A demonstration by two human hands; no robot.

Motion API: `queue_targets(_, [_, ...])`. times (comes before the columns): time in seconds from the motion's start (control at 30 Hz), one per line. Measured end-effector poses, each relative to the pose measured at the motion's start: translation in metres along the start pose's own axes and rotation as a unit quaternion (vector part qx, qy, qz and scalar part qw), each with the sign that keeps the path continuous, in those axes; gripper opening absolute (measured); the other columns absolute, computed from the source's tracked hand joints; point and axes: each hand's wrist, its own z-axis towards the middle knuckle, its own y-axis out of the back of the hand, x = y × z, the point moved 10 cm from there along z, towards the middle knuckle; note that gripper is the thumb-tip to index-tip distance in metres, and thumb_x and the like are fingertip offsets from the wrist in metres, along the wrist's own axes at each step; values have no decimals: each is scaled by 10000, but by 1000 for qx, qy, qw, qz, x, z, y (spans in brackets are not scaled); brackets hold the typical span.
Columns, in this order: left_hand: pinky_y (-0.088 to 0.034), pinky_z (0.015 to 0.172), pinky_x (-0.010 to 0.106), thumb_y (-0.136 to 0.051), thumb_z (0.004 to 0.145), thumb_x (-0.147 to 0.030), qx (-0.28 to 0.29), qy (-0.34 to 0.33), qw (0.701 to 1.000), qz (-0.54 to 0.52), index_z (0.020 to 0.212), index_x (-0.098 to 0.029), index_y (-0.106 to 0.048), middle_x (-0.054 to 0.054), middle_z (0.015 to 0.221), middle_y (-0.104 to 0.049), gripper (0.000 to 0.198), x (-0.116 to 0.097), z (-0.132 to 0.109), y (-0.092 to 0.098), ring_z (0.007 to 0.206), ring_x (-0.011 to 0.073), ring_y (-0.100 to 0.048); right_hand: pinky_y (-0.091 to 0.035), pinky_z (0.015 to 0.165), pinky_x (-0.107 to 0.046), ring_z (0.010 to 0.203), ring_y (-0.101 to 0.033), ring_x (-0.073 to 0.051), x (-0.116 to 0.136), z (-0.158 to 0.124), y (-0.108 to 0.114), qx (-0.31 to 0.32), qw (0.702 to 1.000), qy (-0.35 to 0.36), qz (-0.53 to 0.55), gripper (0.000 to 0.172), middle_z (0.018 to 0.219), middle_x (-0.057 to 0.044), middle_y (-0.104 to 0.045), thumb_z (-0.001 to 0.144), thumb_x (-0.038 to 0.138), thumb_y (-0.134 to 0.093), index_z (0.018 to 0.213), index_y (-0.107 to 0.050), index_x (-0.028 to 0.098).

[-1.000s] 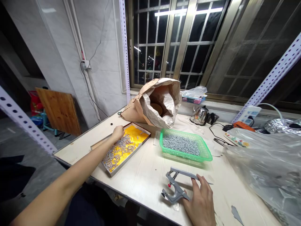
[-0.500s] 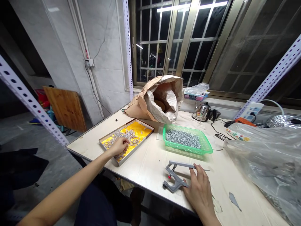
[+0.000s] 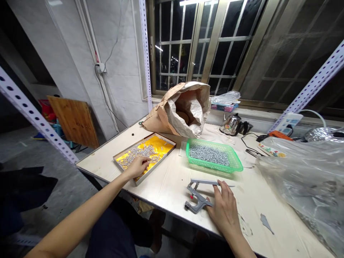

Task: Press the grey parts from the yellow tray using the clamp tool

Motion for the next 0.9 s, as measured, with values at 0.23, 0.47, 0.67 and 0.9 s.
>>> queue_targets(0.23, [-471, 491, 206, -666, 686, -139, 125, 63, 934, -328, 747, -123, -550, -24, 556, -574, 131, -36, -43, -108, 487, 110, -609, -249, 1055, -511, 1340, -225, -333, 16, 24, 11, 32, 999, -6, -26, 530, 1386, -212, -350, 729, 201, -498, 1240, -428, 80])
queue_targets(0.47, [-476, 453, 189, -594, 763, -159, 166, 137, 897, -386, 825, -127, -523, -18, 599, -580, 100, -35, -59, -171, 474, 105, -619, -157, 1097, -499, 1362, -183, -317, 27, 35, 14, 61, 997, -5, -40, 595, 1428, -212, -323, 701, 226, -568, 1253, -416, 64])
queue_targets(0.67, [-518, 482, 231, -618, 774, -239, 160, 142, 883, -418, 934, -134, -506, -25, 610, -565, 222, -27, -59, -172, 515, 142, -653, -165, 1099, -487, 1377, -149, -311, 25, 35, 11, 71, 997, -11, -41, 609, 1453, -202, -291, 708, 220, -578, 1271, -400, 72])
queue_targets(0.9, [-482, 518, 227, -721, 657, -288, 95, 92, 914, -384, 774, -121, -595, 29, 626, -644, 240, -30, -54, -156, 551, 135, -627, -162, 1098, -505, 1378, -151, -314, 25, 35, 9, 92, 995, -32, -36, 590, 1452, -215, -289, 717, 164, -544, 1276, -391, 57])
